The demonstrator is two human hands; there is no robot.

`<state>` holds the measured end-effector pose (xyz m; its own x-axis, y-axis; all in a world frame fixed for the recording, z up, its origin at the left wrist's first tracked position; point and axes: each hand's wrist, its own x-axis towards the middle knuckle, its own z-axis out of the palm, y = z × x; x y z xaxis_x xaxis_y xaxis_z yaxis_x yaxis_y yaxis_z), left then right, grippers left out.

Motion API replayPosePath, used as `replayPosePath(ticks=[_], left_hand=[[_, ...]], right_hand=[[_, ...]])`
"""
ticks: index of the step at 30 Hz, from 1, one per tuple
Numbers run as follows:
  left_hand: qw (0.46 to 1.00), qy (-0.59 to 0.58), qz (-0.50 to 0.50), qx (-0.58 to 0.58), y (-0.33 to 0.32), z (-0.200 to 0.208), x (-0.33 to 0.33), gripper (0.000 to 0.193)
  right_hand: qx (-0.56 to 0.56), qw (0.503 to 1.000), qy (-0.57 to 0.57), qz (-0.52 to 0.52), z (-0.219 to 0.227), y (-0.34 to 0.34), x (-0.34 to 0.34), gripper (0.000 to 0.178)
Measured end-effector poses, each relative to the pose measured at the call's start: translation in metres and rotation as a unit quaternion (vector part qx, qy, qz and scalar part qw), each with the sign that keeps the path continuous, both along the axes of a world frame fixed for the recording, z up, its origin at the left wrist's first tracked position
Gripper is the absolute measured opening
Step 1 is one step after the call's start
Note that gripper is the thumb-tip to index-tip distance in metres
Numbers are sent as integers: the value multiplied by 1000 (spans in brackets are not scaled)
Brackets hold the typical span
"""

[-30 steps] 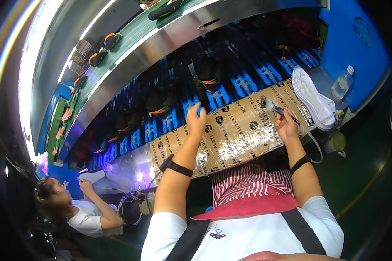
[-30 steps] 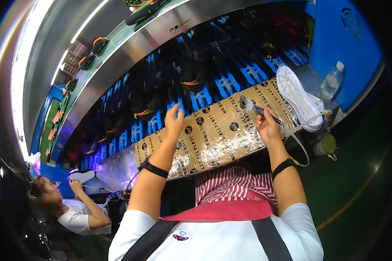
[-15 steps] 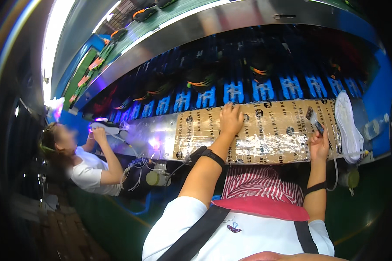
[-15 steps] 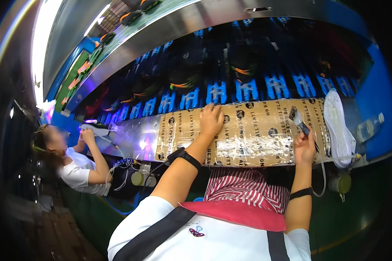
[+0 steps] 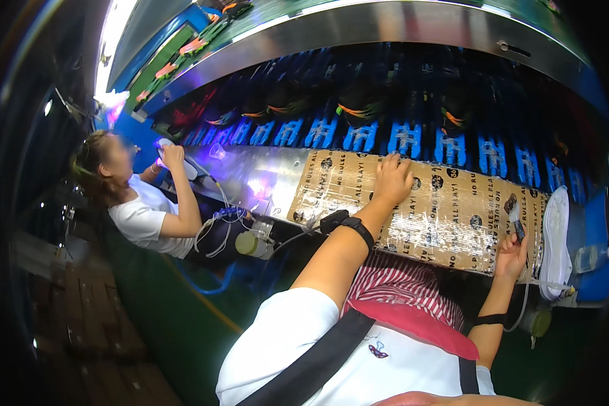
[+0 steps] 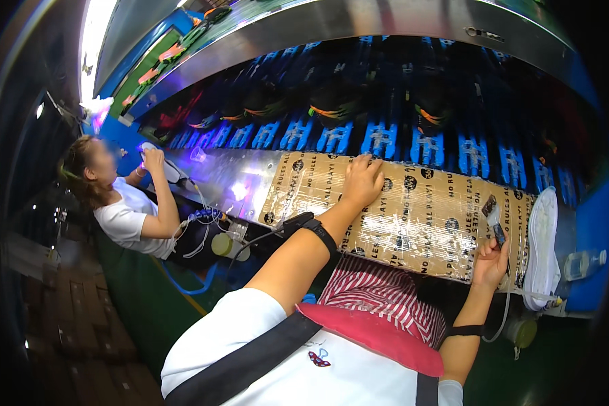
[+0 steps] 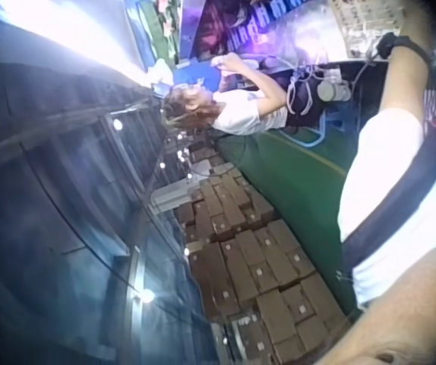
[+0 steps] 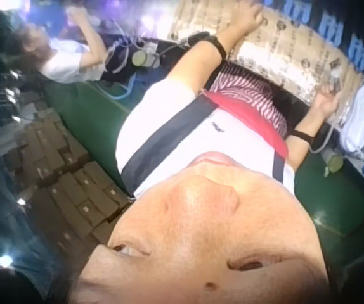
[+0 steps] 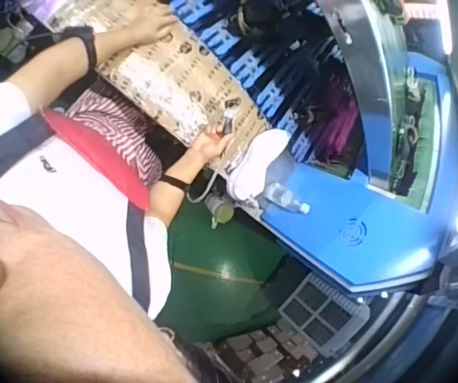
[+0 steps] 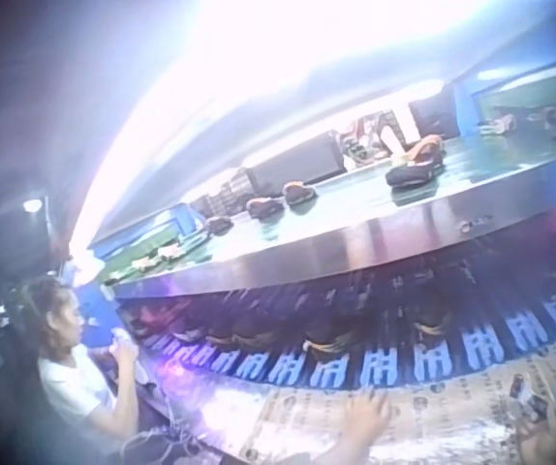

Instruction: Apply adhesive to the edges and bottom of shoe soles using a brush tool connected to a glue supply.

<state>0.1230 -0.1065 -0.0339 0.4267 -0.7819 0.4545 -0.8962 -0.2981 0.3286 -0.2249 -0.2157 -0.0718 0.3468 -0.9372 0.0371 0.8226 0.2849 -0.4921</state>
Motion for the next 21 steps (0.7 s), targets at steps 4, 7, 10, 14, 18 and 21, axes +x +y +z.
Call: replayPosePath(ticks=[4, 7, 10, 14, 18, 21], left_hand=[[1000, 10, 3, 6, 2, 0, 3, 36], [1000, -6, 7, -5, 0, -2, 2, 34], [1000, -2, 5, -6, 0, -2, 1, 34], [1000, -5, 4, -7, -1, -1, 1, 34], [1000, -6, 4, -15, 0, -2, 1, 34], [1000, -8, 5, -15, 0, -2, 1, 34]], right_hand=[[1, 1000, 0, 8, 0, 0, 3, 31], [-7, 1000, 5, 6, -4, -2, 0, 32], [-3, 1000, 15, -6, -3, -2, -1, 33], [-15, 1000, 13, 2, -5, -3, -2, 33], [-13, 1000, 10, 5, -1, -1, -1, 32], [-23, 1000, 5, 10, -1, -1, -2, 31]])
